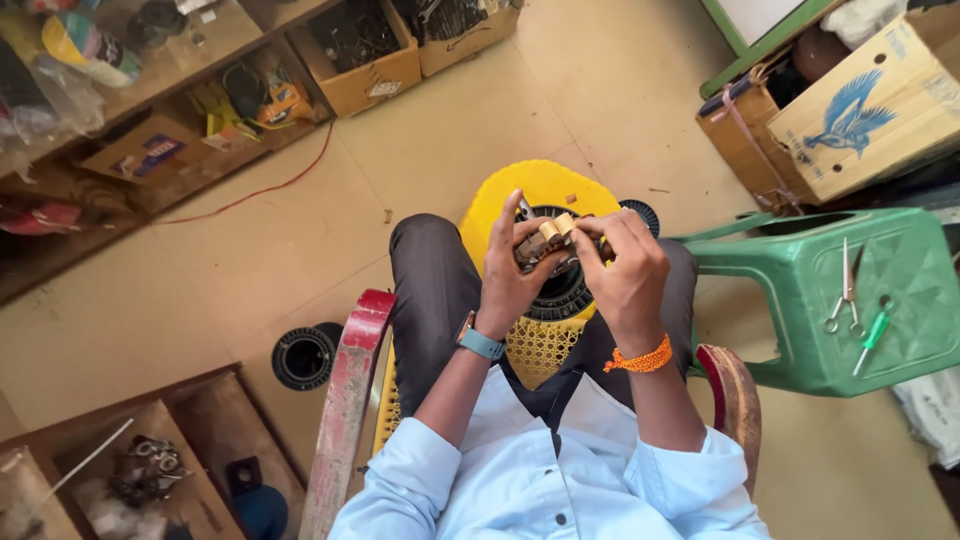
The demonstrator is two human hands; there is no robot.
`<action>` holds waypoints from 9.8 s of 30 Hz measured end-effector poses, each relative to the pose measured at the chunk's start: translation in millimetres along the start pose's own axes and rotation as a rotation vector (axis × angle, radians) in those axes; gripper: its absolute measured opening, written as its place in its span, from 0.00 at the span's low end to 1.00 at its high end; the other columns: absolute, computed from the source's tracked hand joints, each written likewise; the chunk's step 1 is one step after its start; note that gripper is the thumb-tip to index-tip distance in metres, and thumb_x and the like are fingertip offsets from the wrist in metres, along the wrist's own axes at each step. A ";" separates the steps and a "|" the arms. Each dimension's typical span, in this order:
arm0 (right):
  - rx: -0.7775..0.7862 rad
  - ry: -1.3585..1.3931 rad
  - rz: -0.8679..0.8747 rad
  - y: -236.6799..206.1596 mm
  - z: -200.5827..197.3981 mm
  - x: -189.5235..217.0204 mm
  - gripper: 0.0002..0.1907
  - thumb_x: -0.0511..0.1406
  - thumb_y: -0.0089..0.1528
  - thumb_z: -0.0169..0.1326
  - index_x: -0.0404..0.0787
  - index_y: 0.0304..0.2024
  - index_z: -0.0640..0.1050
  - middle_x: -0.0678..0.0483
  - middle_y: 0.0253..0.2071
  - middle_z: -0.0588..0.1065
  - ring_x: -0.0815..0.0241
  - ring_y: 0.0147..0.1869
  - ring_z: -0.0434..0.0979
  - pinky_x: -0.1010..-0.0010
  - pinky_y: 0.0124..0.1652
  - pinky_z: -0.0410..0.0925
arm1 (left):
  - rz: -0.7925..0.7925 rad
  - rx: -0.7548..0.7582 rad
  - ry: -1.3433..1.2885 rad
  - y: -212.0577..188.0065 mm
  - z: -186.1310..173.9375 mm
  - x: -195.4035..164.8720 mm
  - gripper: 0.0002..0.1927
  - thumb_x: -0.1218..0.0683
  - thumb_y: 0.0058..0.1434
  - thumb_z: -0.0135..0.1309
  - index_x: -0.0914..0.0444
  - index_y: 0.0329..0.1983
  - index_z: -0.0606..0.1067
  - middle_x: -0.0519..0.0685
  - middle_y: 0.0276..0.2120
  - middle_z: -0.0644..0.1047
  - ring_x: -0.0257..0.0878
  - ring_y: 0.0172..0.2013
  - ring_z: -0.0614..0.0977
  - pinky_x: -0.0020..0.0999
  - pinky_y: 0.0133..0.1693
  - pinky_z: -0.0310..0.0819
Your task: The person sits and assembles small rectangular insulating blocks into the slots of a circular motor stator. They repeatedly pick up blocks, align them, and press them into place while rotating the stator to access different slots.
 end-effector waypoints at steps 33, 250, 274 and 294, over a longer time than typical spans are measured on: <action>0.075 -0.072 0.127 1.7 13.1 -2.9 0.05 0.30 0.63 0.62 0.32 0.39 0.81 0.48 0.37 0.78 0.60 0.30 0.78 0.70 0.32 0.69 | 0.135 -0.028 0.212 -0.4 -4.4 -12.7 0.54 0.53 0.55 0.72 0.58 0.78 0.52 0.46 0.49 0.82 0.44 0.53 0.79 0.41 0.58 0.73; 0.189 0.536 0.510 -52.8 75.8 -125.5 0.15 0.37 0.66 0.56 0.29 0.35 0.84 0.44 0.29 0.83 0.61 0.37 0.82 0.69 0.41 0.72 | -0.157 0.301 -0.087 33.1 -12.8 -32.5 0.26 0.52 0.62 0.65 0.66 0.59 0.74 0.49 0.50 0.78 0.36 0.50 0.81 0.32 0.54 0.76; 0.221 0.522 0.556 -55.9 77.1 -130.6 0.16 0.38 0.65 0.56 0.29 0.33 0.83 0.50 0.16 0.72 0.69 0.18 0.60 0.73 0.22 0.54 | -0.145 0.300 -0.066 35.4 -12.1 -35.4 0.27 0.51 0.62 0.66 0.66 0.60 0.74 0.49 0.50 0.79 0.37 0.50 0.81 0.32 0.53 0.76; 0.301 0.591 0.589 -57.5 77.1 -129.2 0.14 0.37 0.65 0.56 0.30 0.36 0.82 0.52 0.17 0.70 0.69 0.21 0.61 0.72 0.24 0.56 | -0.167 0.293 -0.064 35.4 -11.7 -41.5 0.26 0.50 0.62 0.65 0.65 0.60 0.74 0.48 0.49 0.78 0.37 0.48 0.81 0.33 0.52 0.76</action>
Point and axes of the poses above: each hand's wrist, its own y-axis towards the middle knuckle, its own z-axis out of the palm, x = y × z, the point moved 10 cm from there along y, towards the middle knuckle
